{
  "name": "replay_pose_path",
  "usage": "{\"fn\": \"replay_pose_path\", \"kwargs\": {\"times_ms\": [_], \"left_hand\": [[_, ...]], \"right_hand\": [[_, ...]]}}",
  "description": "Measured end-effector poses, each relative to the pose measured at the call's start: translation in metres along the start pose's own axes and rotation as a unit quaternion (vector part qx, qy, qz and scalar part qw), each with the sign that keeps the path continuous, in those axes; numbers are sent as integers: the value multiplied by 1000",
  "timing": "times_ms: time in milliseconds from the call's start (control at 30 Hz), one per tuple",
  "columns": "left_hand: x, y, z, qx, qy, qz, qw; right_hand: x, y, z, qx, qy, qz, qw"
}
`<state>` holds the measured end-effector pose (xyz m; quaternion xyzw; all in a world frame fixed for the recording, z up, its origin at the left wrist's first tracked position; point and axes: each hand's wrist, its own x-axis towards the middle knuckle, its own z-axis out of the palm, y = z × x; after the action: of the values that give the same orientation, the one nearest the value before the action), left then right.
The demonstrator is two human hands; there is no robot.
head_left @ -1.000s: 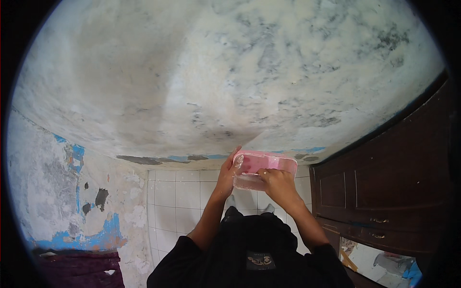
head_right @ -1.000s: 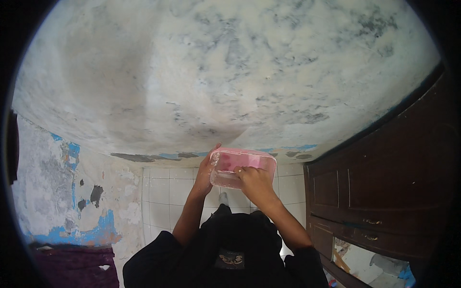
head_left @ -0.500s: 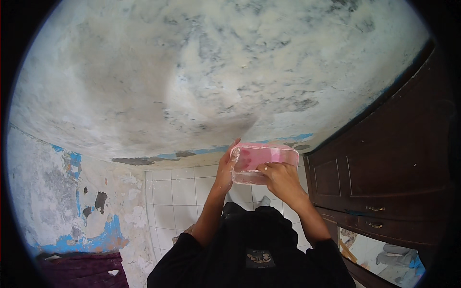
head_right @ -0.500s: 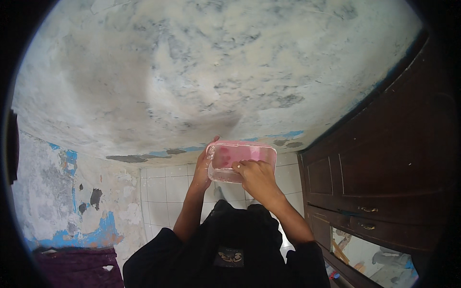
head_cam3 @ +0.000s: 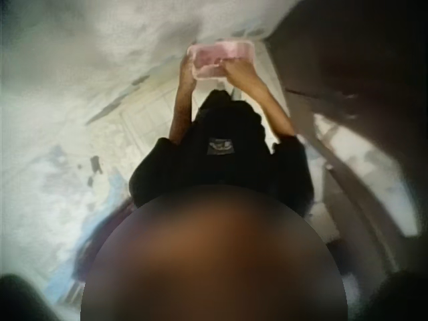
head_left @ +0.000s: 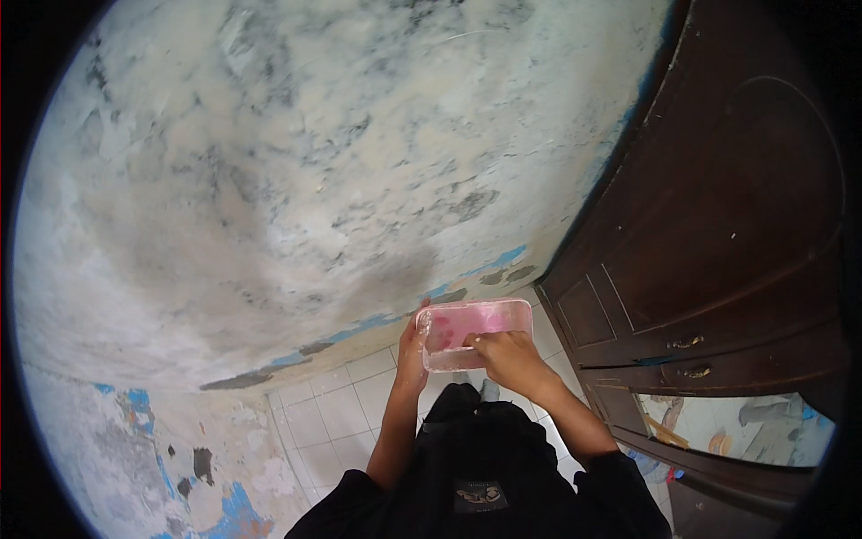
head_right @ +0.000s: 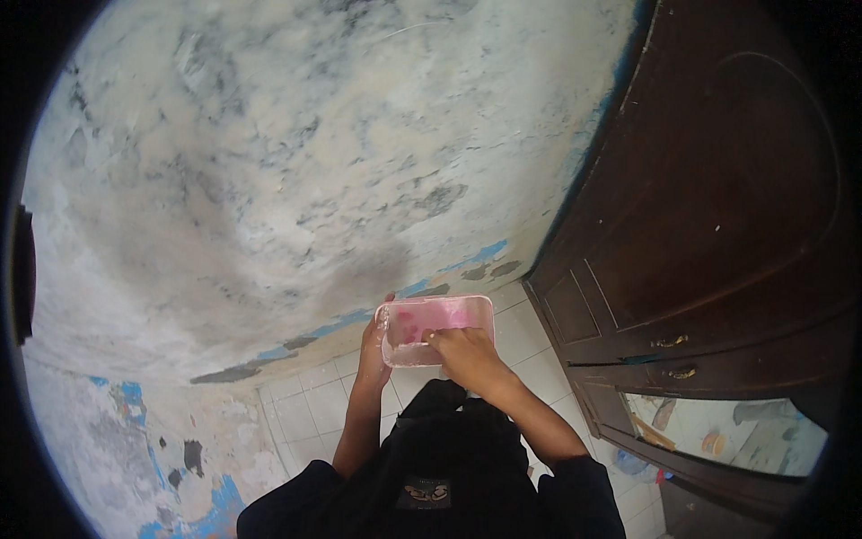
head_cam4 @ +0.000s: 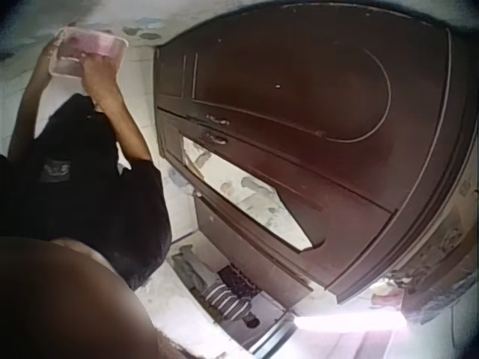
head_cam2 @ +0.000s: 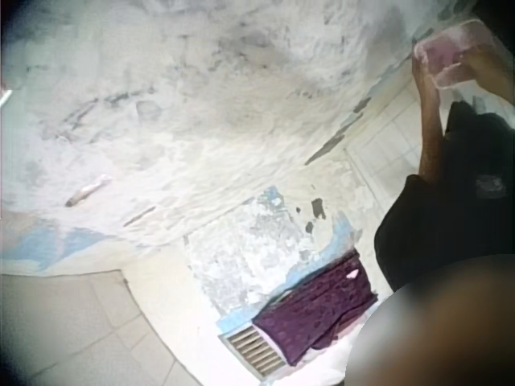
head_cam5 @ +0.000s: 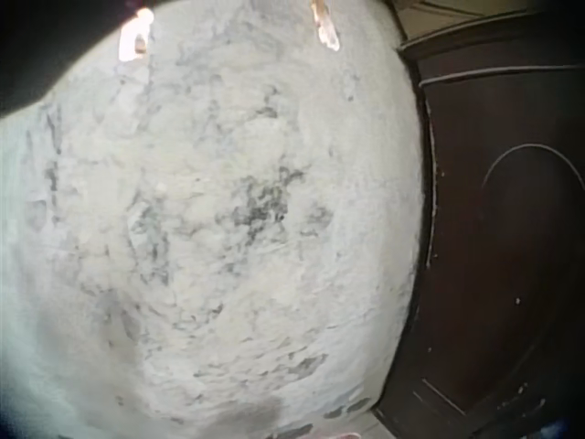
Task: The person patches a damaged wall by applying putty from a plastic container to the wall with a putty knife.
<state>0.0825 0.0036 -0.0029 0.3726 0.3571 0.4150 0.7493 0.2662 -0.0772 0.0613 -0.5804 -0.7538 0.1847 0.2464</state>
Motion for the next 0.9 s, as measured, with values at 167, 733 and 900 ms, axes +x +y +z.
{"fn": "replay_pose_path", "kwargs": {"times_ms": [167, 733, 900], "left_hand": [[25, 1, 3, -32, 1, -41, 999], [66, 4, 7, -90, 32, -92, 991], [71, 13, 18, -104, 15, -82, 991]], "right_hand": [[1, 10, -26, 60, 103, 74, 990], [35, 54, -31, 640, 301, 209, 675], [63, 90, -65, 626, 429, 137, 636]]}}
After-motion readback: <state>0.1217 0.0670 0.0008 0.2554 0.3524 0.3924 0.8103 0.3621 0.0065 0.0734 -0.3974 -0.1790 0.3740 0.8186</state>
